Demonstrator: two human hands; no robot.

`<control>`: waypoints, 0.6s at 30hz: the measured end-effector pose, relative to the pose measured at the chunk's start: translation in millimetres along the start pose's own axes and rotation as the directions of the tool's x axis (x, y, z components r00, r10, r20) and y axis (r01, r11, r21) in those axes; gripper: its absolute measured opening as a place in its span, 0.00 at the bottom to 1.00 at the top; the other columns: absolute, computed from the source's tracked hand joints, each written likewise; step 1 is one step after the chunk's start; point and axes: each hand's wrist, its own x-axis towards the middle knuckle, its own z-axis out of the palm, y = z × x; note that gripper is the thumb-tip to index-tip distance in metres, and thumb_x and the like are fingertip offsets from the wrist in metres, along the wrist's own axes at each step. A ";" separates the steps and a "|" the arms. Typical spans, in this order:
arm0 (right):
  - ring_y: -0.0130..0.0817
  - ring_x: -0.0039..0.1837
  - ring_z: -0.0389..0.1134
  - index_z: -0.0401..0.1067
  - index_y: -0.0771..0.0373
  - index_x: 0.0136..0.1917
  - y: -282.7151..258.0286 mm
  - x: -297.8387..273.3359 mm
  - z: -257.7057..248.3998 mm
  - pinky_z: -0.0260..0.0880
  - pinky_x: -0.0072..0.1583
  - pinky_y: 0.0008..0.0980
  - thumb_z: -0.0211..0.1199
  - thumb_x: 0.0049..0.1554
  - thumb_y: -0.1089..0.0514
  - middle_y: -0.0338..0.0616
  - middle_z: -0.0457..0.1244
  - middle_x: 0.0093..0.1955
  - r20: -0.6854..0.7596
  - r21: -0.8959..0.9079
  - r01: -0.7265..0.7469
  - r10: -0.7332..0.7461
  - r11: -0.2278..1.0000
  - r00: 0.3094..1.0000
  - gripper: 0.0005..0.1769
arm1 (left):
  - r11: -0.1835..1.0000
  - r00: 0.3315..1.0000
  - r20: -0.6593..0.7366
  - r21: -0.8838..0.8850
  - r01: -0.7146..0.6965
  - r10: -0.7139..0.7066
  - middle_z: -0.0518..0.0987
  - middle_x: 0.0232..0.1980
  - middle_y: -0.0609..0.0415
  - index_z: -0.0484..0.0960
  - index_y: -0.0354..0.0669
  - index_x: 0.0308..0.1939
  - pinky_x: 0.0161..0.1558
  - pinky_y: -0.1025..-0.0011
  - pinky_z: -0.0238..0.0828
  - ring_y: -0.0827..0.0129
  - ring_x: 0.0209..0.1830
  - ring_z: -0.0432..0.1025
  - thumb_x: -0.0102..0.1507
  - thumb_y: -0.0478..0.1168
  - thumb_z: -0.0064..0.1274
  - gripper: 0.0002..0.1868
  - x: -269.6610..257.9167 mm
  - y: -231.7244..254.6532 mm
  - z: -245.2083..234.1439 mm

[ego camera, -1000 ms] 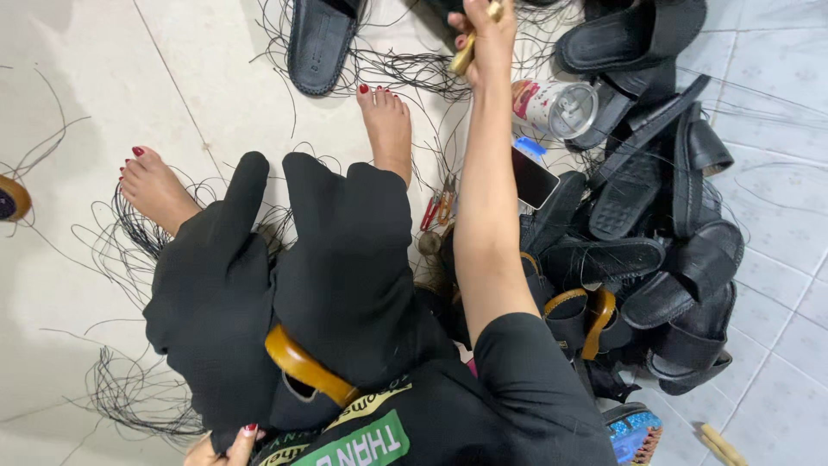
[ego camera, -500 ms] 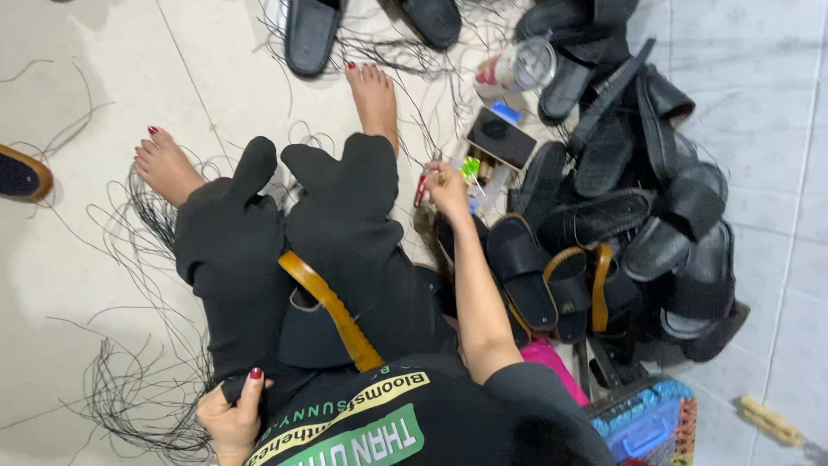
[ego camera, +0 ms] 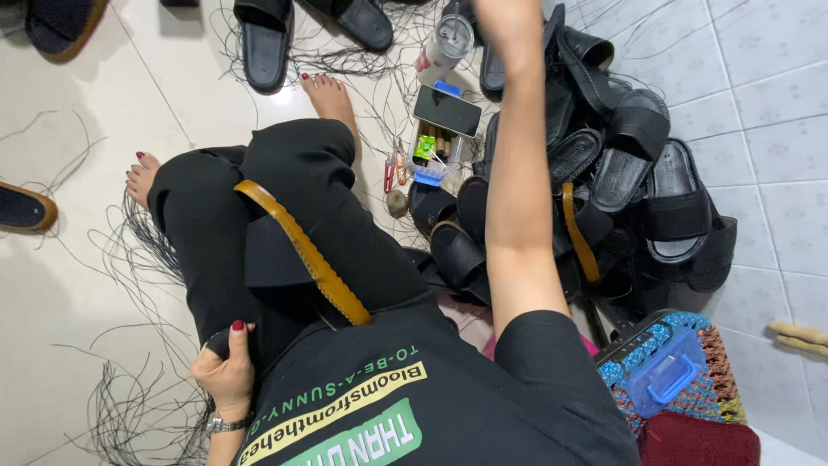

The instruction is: The person stitches the edge of a sandal using an awl and black thread, periodically pulling the thread tight by hand while sitting on the floor among several pairs of black sandals.

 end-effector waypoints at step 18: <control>0.39 0.62 0.71 0.57 0.59 0.75 -133.3 -202.7 53.9 0.65 0.66 0.34 0.51 0.67 0.58 0.51 0.64 0.68 0.857 0.156 0.056 -0.163 0.986 0.489 0.23 | 0.448 0.758 0.286 -0.666 0.597 -0.586 0.50 0.24 0.72 0.75 0.40 0.46 0.21 0.85 0.37 0.88 0.19 0.45 0.71 0.48 0.51 0.14 15.5 -72.3 -112.7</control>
